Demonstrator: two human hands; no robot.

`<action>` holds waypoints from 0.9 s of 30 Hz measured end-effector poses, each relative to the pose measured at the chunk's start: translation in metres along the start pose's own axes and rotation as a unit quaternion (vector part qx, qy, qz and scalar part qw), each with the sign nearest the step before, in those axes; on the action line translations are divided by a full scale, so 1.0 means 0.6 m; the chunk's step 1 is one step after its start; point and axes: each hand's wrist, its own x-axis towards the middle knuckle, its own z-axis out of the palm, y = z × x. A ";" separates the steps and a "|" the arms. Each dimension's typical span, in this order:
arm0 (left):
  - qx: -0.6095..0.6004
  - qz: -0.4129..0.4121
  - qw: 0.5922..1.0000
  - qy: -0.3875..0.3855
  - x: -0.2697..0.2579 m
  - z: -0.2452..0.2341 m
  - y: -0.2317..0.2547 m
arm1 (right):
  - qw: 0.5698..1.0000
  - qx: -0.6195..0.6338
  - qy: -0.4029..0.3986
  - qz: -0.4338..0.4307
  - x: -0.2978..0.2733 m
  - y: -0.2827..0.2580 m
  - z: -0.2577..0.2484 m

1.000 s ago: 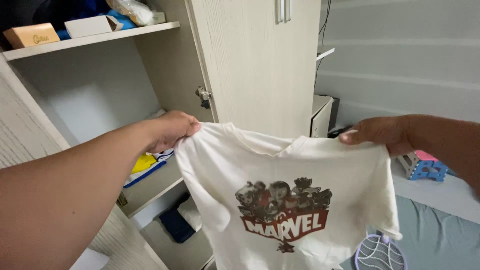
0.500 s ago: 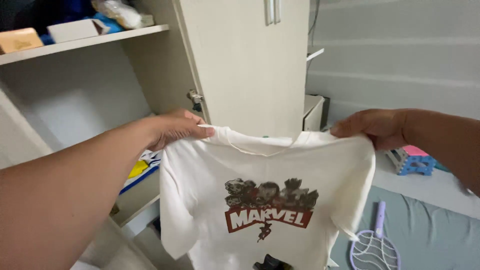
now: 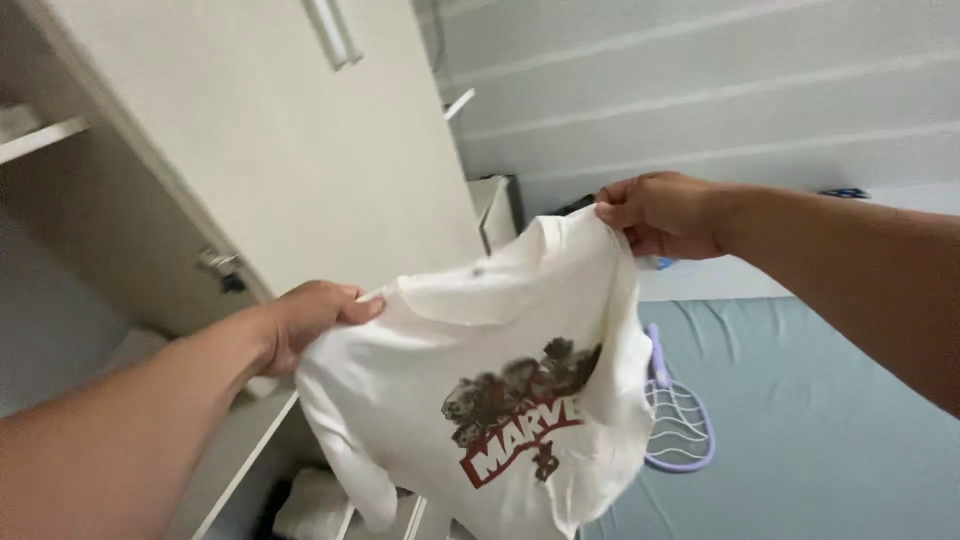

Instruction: Folding t-shirts and jeans and organizing them inside a wardrobe.

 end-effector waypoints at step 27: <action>0.148 0.187 0.966 0.104 0.033 0.074 0.155 | 0.954 -0.170 0.246 -0.016 -0.121 -0.047 -0.070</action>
